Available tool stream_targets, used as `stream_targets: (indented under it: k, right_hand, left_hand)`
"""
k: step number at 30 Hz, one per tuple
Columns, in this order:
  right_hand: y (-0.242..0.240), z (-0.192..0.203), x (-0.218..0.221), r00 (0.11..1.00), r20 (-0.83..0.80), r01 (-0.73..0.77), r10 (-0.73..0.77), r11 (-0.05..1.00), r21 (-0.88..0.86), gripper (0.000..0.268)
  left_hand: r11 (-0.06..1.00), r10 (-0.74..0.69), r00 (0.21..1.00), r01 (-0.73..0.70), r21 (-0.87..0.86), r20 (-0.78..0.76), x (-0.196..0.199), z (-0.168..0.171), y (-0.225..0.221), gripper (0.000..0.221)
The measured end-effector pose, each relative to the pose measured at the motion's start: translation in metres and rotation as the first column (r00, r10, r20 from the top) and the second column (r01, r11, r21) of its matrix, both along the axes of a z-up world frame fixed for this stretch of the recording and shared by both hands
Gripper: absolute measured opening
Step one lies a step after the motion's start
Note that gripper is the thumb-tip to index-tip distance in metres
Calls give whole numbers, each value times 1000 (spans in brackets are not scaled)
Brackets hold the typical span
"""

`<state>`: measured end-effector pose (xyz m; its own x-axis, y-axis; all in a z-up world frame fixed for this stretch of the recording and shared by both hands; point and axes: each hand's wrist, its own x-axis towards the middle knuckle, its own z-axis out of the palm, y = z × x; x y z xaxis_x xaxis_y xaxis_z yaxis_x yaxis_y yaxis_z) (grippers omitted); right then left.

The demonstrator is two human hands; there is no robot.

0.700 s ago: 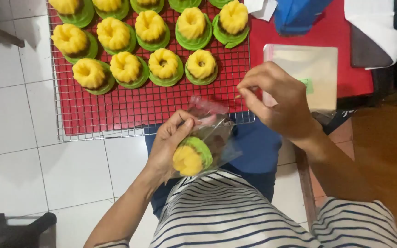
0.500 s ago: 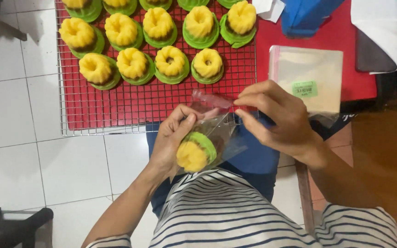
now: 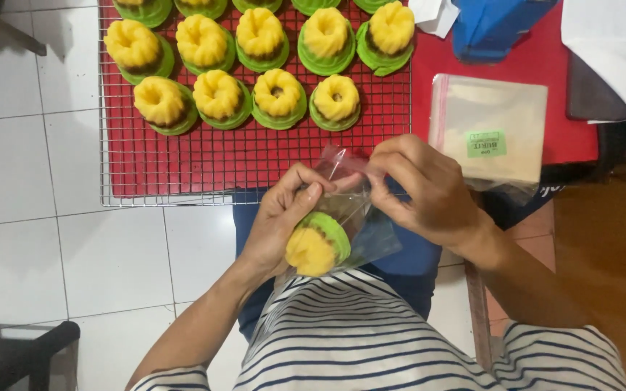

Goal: Packaging individual small cakes into plastic bags and sealing them with tape.

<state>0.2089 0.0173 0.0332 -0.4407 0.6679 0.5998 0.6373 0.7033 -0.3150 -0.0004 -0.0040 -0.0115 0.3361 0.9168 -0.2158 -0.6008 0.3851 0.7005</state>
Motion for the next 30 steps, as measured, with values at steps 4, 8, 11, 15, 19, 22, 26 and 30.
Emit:
stream_targets:
  k: [4,8,11,15,19,22,26,30]
  right_hand:
    - [0,-6,0,1000,3,18,-18,1000,8,13]
    - [2,-12,4,1000,23,18,-19,999,42,11]
    - [2,-20,6,998,61,16,-22,995,96,9]
    - [12,-16,6,998,53,18,-27,988,155,8]
    - [23,-7,22,997,8,77,-80,982,170,5]
    - [13,0,15,983,-182,-1,-6,999,-39,5]
    - [0,18,7,983,-181,-36,18,995,-95,8]
    - [-5,17,4,983,-179,-55,36,993,-100,16]
  left_hand:
    - [1000,-10,1000,10,4,7,1,-4,1,20]
    - [999,-35,999,35,1,32,5,22,-1,19]
    - [998,-65,997,65,-2,41,6,25,0,20]
    - [996,-85,996,85,0,23,4,20,-3,21]
    - [993,-93,995,91,-68,-30,0,9,8,20]
    - [997,-3,999,0,-73,-49,-8,-14,4,19]
    - [997,56,998,-57,-46,-27,0,24,7,18]
    - [996,84,996,-84,-12,-16,4,35,6,19]
